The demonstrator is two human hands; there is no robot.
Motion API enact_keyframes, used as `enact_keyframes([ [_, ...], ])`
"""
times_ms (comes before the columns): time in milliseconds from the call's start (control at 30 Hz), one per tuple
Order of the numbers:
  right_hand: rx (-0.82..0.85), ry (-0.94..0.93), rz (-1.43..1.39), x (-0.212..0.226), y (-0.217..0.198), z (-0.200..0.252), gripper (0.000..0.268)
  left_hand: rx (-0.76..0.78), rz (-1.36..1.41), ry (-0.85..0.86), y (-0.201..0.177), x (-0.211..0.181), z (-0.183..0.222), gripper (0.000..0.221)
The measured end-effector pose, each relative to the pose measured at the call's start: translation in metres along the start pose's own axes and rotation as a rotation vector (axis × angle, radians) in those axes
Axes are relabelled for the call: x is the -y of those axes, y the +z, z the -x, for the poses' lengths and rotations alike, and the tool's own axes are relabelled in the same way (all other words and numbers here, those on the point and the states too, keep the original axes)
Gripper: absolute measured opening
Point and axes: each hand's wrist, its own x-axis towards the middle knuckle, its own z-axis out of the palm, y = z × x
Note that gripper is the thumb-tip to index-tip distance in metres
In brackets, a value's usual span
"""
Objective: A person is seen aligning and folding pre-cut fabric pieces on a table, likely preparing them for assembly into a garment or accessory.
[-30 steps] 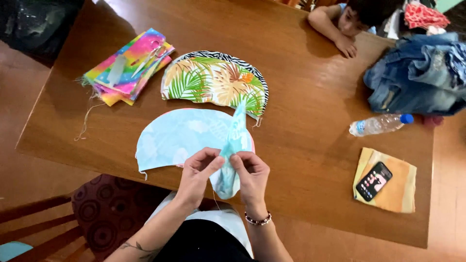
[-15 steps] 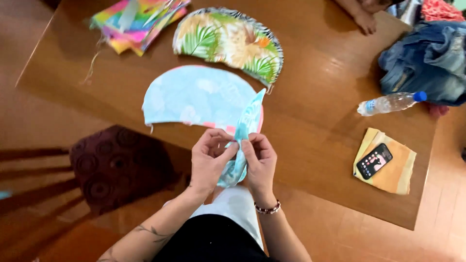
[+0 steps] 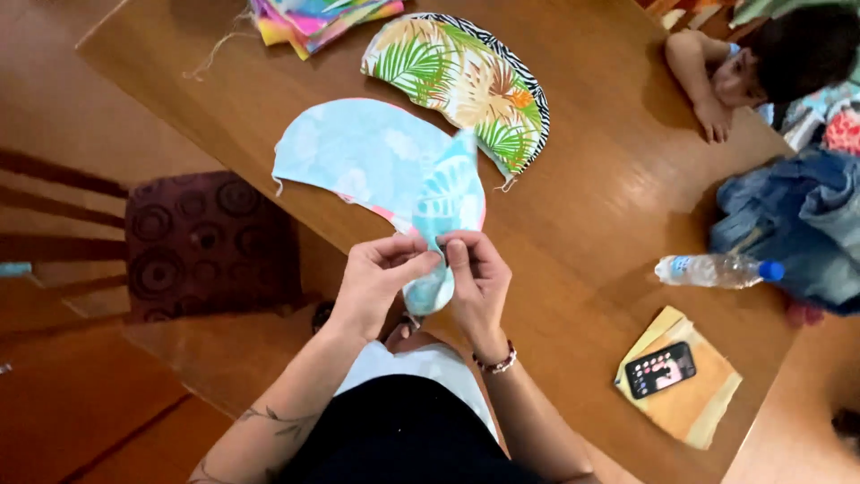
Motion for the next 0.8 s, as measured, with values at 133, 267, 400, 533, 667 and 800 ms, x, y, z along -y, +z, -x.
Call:
enact_keyframes([
  [133,0.052,-0.110,0.026,-0.011,-0.034,-0.031,0.015,0.061,-0.003,0.087,0.017,0.004,0.006,0.017],
  [267,0.248,-0.222,-0.028,-0.014,-0.041,-0.072,0.080,0.165,0.001,0.037,0.025,-0.031,0.028,0.015],
  [400,0.426,0.226,0.019,-0.035,-0.043,-0.088,0.014,0.192,-0.024,-0.026,0.003,-0.030,0.002,0.013],
  [533,0.246,0.184,0.076,-0.060,-0.050,-0.091,0.016,0.090,-0.024,-0.064,-0.031,-0.050,-0.029,0.014],
  [667,0.019,0.171,0.141,-0.059,-0.037,-0.092,0.012,0.022,-0.262,0.039,-0.041,-0.067,-0.062,0.019],
  [800,-0.211,0.176,0.184,-0.073,-0.014,-0.078,0.010,-0.001,-0.350,0.141,-0.041,-0.085,-0.093,0.010],
])
